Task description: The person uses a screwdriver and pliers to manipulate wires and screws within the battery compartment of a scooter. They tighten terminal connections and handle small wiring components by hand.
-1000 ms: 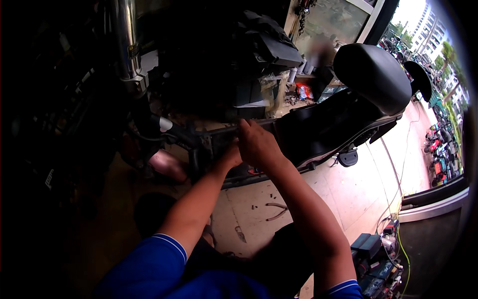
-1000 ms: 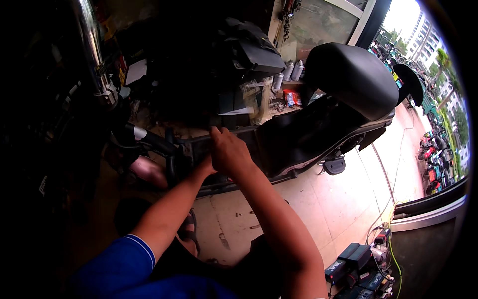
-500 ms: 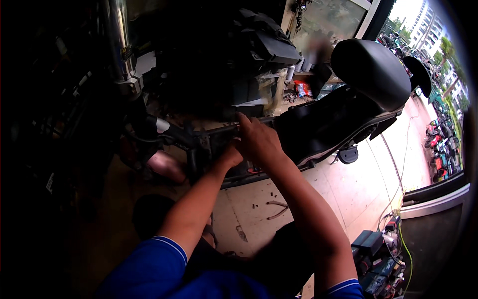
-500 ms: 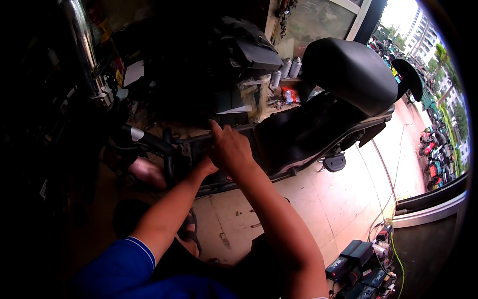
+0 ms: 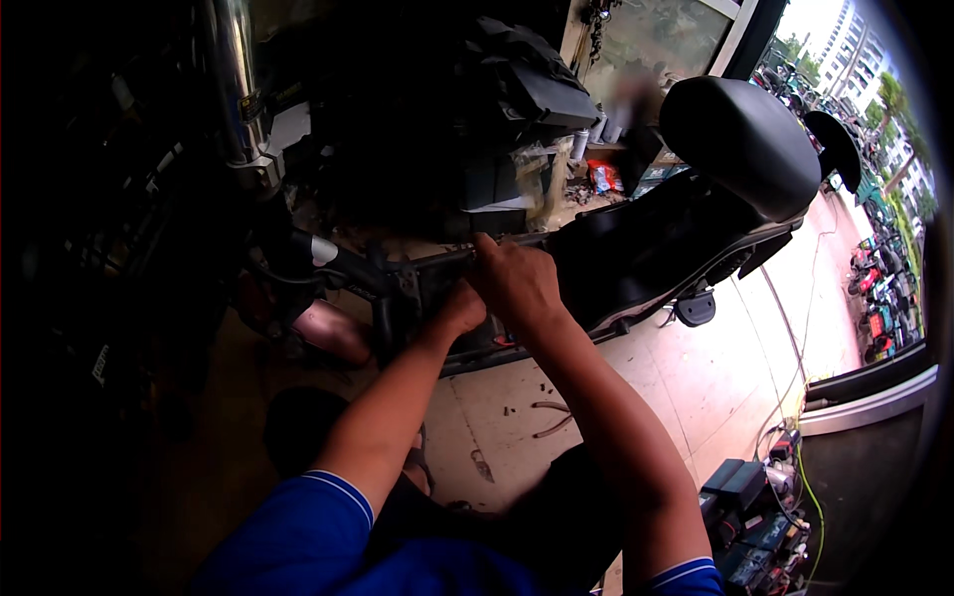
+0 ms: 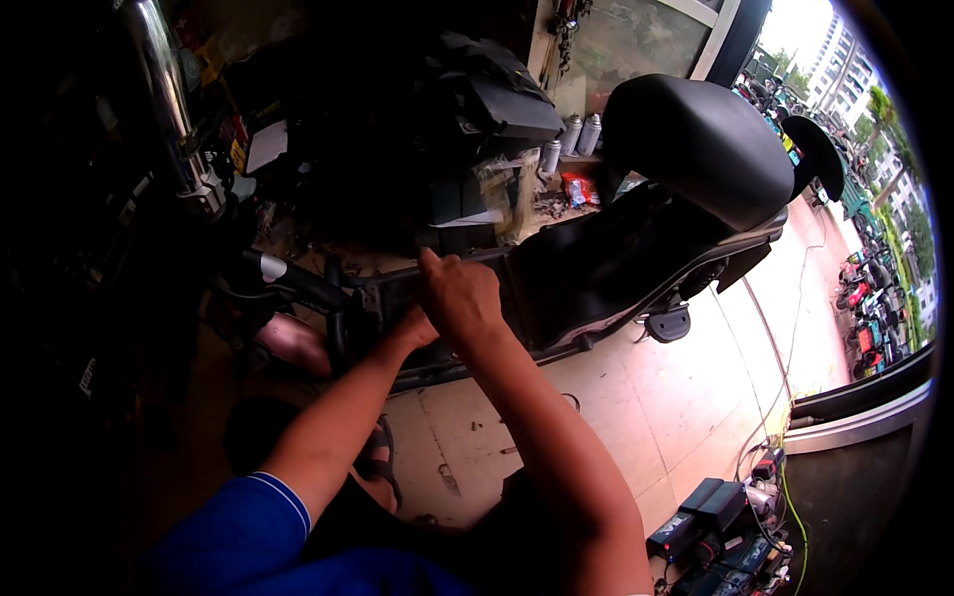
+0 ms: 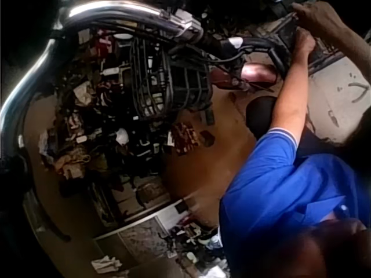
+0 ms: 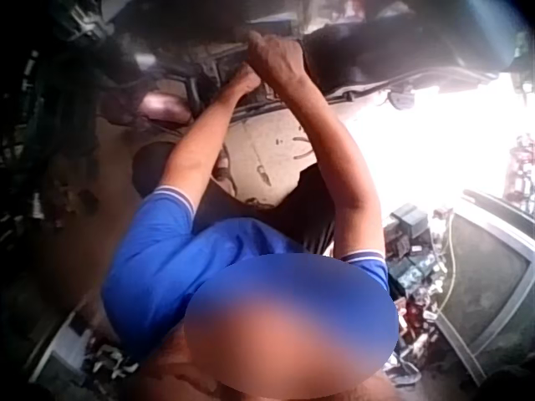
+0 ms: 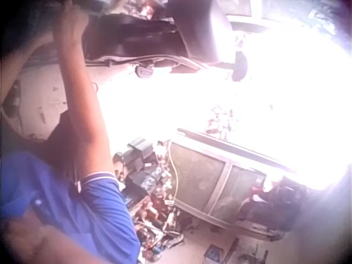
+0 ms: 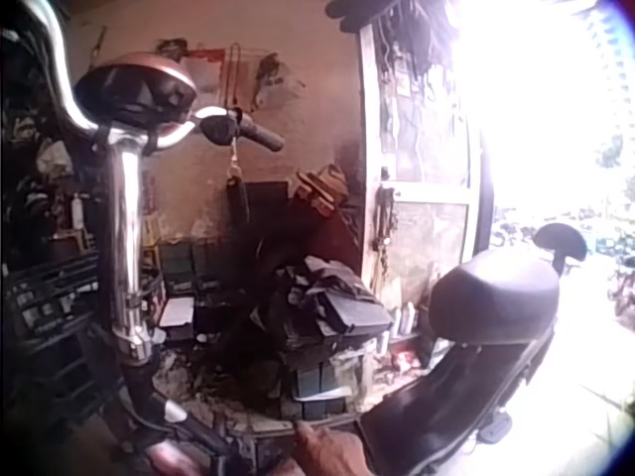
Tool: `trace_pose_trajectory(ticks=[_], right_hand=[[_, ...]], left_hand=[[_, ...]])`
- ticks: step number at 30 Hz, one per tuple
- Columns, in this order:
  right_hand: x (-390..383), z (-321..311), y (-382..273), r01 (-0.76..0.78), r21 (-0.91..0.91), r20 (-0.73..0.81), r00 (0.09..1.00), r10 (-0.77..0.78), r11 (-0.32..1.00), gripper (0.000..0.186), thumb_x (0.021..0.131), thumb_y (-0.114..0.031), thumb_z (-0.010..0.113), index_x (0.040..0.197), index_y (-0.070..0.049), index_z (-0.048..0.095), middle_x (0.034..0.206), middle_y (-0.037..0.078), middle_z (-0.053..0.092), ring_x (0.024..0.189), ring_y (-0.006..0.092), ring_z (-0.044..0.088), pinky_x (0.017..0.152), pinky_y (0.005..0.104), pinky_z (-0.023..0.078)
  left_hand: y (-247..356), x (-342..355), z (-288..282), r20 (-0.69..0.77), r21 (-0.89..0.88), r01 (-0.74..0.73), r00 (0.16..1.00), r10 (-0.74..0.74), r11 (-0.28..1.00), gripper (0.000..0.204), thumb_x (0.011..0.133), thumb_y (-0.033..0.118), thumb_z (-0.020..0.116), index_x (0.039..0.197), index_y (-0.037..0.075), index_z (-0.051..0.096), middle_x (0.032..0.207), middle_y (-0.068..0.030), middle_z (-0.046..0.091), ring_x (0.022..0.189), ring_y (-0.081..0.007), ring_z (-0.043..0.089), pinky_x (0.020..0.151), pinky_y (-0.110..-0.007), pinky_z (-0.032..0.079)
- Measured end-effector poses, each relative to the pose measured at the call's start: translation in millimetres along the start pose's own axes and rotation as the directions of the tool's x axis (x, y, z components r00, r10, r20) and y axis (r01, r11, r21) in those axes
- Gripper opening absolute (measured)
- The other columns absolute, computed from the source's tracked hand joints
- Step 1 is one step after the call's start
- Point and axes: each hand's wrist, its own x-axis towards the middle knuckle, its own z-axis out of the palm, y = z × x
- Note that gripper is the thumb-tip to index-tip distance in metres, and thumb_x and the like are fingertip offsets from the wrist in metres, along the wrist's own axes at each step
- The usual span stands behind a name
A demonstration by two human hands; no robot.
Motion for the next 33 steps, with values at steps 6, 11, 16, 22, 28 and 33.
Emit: trace_pose_trajectory(ticks=[6,11,16,22,28,33], right_hand=[[-6,11,18,0.212,0.104,-0.192,0.963,-0.190,0.972,0.035,0.089,-0.016,0.066,0.123,-0.006,0.063,0.083,0.016,0.071,0.081,0.0390,0.071,0.070,0.0454,0.057],[-4,6,14,0.293,0.120,-0.435,0.874,-0.215,0.949,0.025,0.087,-0.012,0.064,0.110,-0.003,0.060,0.086,0.018,0.070,0.076,0.0382,0.070,0.066,0.0454,0.057],[-1,4,3,0.018,0.081,-0.050,0.999,-0.014,0.997,0.018,0.088,-0.013,0.065,0.100,-0.002,0.057,0.088,0.018,0.070,0.076,0.0382,0.072,0.067,0.0444,0.058],[-6,5,19,0.187,0.151,-0.196,0.968,-0.156,0.971,0.019,0.088,-0.012,0.065,0.100,-0.001,0.056,0.086,0.021,0.070,0.078,0.0406,0.071,0.068,0.0455,0.058],[-3,22,6,0.078,0.134,-0.115,0.991,-0.062,0.988,0.020,0.089,-0.013,0.064,0.101,0.000,0.053,0.081,0.022,0.069,0.079,0.0437,0.070,0.068,0.0496,0.056],[-3,23,20,0.059,0.258,-0.150,0.988,-0.020,0.964,0.021,0.090,-0.011,0.062,0.104,-0.002,0.050,0.091,0.027,0.069,0.088,0.0476,0.067,0.074,0.0533,0.054]], left_hand=[[39,-1,-6,0.028,-0.132,0.075,0.997,-0.072,0.988,0.045,0.096,0.015,0.065,0.140,0.008,0.059,0.142,-0.0176,0.061,0.130,-0.0350,0.058,0.105,-0.043,0.048],[13,1,9,0.016,-0.127,0.063,0.998,-0.062,0.990,0.041,0.095,0.012,0.065,0.136,0.007,0.061,0.138,-0.0177,0.063,0.128,-0.0342,0.059,0.103,-0.042,0.049],[-6,7,9,0.105,-0.261,0.164,0.984,-0.141,0.951,0.053,0.091,0.014,0.073,0.141,0.008,0.055,0.143,-0.0158,0.058,0.132,-0.0304,0.054,0.107,-0.041,0.044],[15,1,9,0.092,-0.130,0.110,0.991,-0.099,0.985,0.050,0.092,0.015,0.070,0.140,0.007,0.056,0.140,-0.0176,0.060,0.130,-0.0299,0.056,0.106,-0.040,0.045],[44,3,-5,0.034,-0.294,0.136,0.991,-0.132,0.946,0.044,0.095,0.015,0.066,0.138,0.007,0.058,0.140,-0.0202,0.061,0.131,-0.0330,0.057,0.106,-0.041,0.047],[67,11,-11,0.109,0.006,0.147,0.983,-0.146,0.989,0.058,0.092,0.017,0.072,0.146,0.010,0.052,0.151,-0.0173,0.053,0.139,-0.0339,0.050,0.112,-0.041,0.042]])
